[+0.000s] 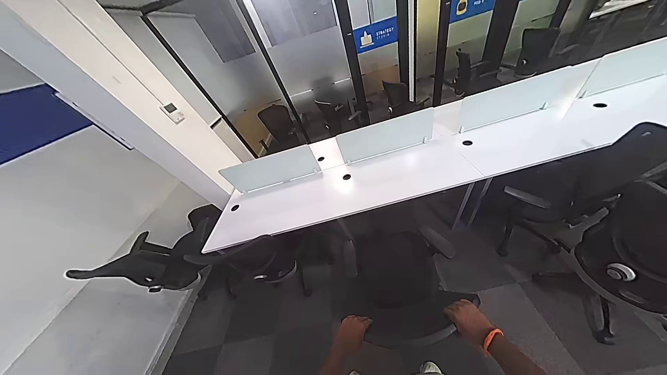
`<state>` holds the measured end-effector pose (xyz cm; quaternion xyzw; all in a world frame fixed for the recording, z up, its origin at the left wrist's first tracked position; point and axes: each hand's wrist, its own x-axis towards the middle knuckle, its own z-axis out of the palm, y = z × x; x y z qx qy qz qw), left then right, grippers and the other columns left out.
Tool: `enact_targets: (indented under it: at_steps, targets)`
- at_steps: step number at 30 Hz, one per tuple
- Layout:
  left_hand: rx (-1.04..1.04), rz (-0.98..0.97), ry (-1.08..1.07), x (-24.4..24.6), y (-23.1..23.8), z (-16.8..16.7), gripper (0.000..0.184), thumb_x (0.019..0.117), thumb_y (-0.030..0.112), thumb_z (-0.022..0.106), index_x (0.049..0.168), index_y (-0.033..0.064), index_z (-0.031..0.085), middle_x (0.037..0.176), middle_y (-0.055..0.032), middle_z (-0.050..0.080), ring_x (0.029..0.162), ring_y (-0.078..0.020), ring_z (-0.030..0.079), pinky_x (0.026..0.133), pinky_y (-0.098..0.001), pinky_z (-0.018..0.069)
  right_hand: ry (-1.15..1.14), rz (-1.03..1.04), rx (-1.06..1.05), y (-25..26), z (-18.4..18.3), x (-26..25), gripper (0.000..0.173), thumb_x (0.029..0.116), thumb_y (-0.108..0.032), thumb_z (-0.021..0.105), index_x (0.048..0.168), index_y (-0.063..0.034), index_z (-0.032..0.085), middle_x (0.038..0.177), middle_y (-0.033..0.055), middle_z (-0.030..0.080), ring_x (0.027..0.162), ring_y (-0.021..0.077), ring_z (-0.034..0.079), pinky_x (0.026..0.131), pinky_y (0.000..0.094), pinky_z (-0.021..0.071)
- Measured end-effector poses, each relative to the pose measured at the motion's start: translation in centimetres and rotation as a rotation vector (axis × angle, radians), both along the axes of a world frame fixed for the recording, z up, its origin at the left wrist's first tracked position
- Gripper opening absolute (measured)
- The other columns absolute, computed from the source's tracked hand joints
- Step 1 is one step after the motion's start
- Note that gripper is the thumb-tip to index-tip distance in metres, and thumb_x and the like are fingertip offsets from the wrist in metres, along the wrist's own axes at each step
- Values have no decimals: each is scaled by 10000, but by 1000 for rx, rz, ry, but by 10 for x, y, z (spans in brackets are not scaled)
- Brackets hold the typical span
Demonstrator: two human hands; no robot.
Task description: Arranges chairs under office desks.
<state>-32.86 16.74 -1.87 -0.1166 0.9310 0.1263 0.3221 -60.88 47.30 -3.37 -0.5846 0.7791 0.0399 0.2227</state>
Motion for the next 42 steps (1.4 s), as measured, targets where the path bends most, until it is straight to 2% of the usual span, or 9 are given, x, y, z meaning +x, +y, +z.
enact_targets:
  at_steps: [7,11,14,16,22,28,33,36,42]
  targets:
    - [73,-48,48,15,31,-1,642,830,54,724,1450,138,576,1460,-55,605,1345,-273,570,1123,-512,440,-20,26,-123,63,1,28,467,725,-257,826,1147,-85,722,1128,102,748,1091,300,699,951,526,531]
    - [103,-50,67,19,38,-1,620,846,109,734,1446,115,579,1469,-84,598,1364,-275,556,1153,-503,411,-13,10,-179,78,-7,39,398,755,-256,797,1113,-94,737,1130,85,758,1081,276,712,912,509,547]
    - [95,-37,127,19,31,-3,598,810,80,743,1396,122,631,1414,-73,644,1321,-268,598,1124,-502,449,-55,16,-110,68,-2,35,306,832,-199,738,1116,-86,718,1140,100,746,1096,295,699,916,514,537]
    - [95,-32,143,13,23,-1,593,794,71,750,1375,128,649,1388,-70,662,1299,-274,613,1101,-515,469,-75,8,-72,55,2,27,266,858,-163,703,1110,-79,706,1152,107,737,1119,302,687,929,525,532]
    - [75,-51,31,-16,-15,-1,605,824,130,728,1415,170,608,1419,-45,636,1313,-274,593,1093,-531,470,-112,-40,-2,16,8,0,383,816,-202,765,1167,-68,693,1207,124,716,1178,326,653,985,565,495]
    - [64,-98,49,-72,-75,0,640,806,87,734,1427,164,600,1460,-16,608,1350,-245,567,1122,-500,449,-28,-88,-31,-33,0,-39,415,766,-248,785,1138,-82,703,1167,97,732,1133,295,675,986,536,497]
    - [42,-107,90,-120,-119,-10,636,811,101,739,1429,163,597,1456,-22,611,1355,-235,562,1139,-472,431,5,-92,-35,-78,-3,-88,451,741,-270,806,1147,-100,712,1171,85,737,1136,289,679,986,539,503]
    - [57,-110,194,-155,-142,-11,551,819,130,734,1363,155,651,1381,-26,665,1304,-217,606,1127,-450,451,34,-96,-34,-104,-6,-128,450,756,-270,792,1172,-119,709,1182,71,734,1147,275,673,998,527,497]
    - [61,-94,228,-222,-190,-15,494,881,162,678,1373,158,644,1391,-31,657,1312,-223,595,1136,-454,433,59,-123,63,-161,-3,-199,511,765,-294,786,1230,-112,680,1244,76,707,1213,274,634,1078,526,435]
